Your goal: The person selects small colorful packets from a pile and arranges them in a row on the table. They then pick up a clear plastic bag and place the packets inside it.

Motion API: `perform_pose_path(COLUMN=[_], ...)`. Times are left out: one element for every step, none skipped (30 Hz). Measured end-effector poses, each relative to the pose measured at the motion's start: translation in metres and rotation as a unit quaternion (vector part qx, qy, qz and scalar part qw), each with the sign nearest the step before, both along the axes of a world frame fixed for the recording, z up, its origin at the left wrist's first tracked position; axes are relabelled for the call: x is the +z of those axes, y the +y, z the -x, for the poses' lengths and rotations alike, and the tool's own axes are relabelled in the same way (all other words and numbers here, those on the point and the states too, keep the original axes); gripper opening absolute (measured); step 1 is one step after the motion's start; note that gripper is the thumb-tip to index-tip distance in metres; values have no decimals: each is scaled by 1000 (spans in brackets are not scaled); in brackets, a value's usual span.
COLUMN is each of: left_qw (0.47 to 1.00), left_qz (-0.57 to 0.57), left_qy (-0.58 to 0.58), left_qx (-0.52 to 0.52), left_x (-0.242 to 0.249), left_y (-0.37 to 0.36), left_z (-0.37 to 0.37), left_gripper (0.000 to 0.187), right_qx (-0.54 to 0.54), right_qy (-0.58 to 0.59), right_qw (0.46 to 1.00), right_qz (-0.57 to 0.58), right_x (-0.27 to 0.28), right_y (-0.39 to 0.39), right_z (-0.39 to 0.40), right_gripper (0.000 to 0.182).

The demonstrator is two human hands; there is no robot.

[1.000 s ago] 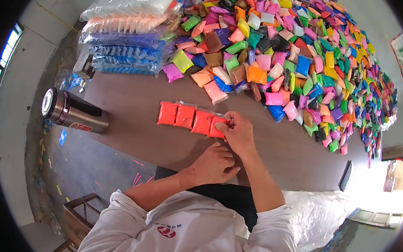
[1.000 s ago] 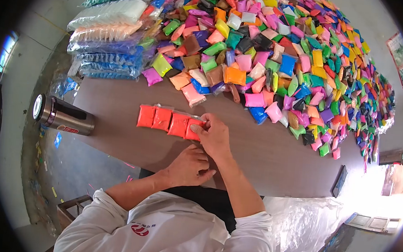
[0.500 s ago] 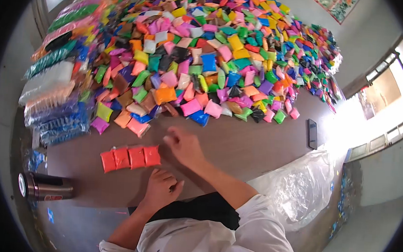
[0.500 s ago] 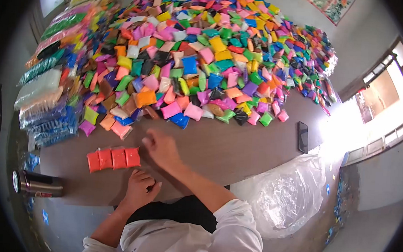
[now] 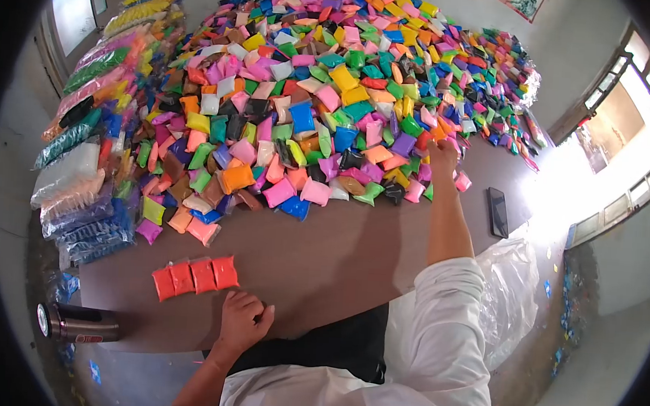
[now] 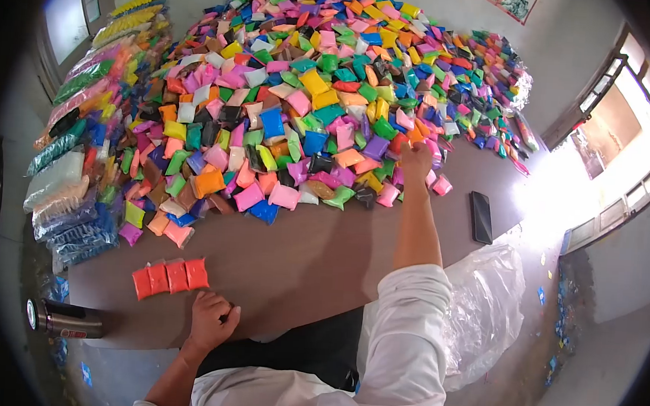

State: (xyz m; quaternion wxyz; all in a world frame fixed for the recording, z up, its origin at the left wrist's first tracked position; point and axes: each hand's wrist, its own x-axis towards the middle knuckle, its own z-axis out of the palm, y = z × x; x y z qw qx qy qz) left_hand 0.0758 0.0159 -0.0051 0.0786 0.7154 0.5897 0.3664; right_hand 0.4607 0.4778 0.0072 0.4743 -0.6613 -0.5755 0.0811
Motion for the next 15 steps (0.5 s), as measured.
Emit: perform_pose_path(left_qw=[1000, 1000, 1000, 1000, 1000, 1000, 1000, 1000, 1000, 1000, 1000, 1000, 1000, 1000, 1000], left_qz=[3, 0, -2, -4, -2, -1, 0, 1, 3, 2, -3, -5, -5, -4, -5], left_qy=[7, 8, 9, 9, 12, 14, 16, 18, 20, 20, 18, 15, 11, 3, -4], left_qx=[3, 6, 8, 11, 13, 15, 16, 16, 16, 17, 17, 17, 15, 11, 9], left_x=[0, 0, 0, -1, 0, 0, 0, 1, 1, 1, 1, 1, 1, 1, 1], left_y=[0, 1, 1, 1, 0, 0, 0, 0, 0, 1, 3, 2, 1, 2, 3], left_z=[0, -1, -1, -2, -3, -3, -3, -3, -3, -3, -3, -3, -3, -4, -4], left_gripper=[29, 29, 29, 29, 29, 29, 29, 29, 30, 30, 30, 31, 31, 32, 32], right_qx=[-1, -2, -3, -36, -25, -14, -5, -1, 40, 82, 123, 144, 162, 178, 218], right_qy=[-28, -56, -84, -124, -103, -83, -63, -31, 78, 185, 289, 350, 408, 464, 487], right_qw=[999, 996, 992, 986, 988, 989, 990, 994, 995, 979, 948, 925, 898, 868, 846], right_qz=[32, 63, 95, 105, 114, 122, 130, 100, 54, 5, -43, -25, -6, 12, 17], right_x=[1, 2, 9, 17, 15, 13, 8, 1, -2, -5, -10, -3, 23, 43, 48], right_y=[6, 12, 11, 4, 7, 15, 23, 30, 28, 27, 24, 7, -28, -58, -76], right_z=[3, 4, 9, 20, 19, 16, 10, 5, 1, -2, -5, -1, 10, 20, 25], right_gripper=[45, 47, 49, 47, 48, 48, 48, 39, 34, 29, 24, 21, 18, 15, 16])
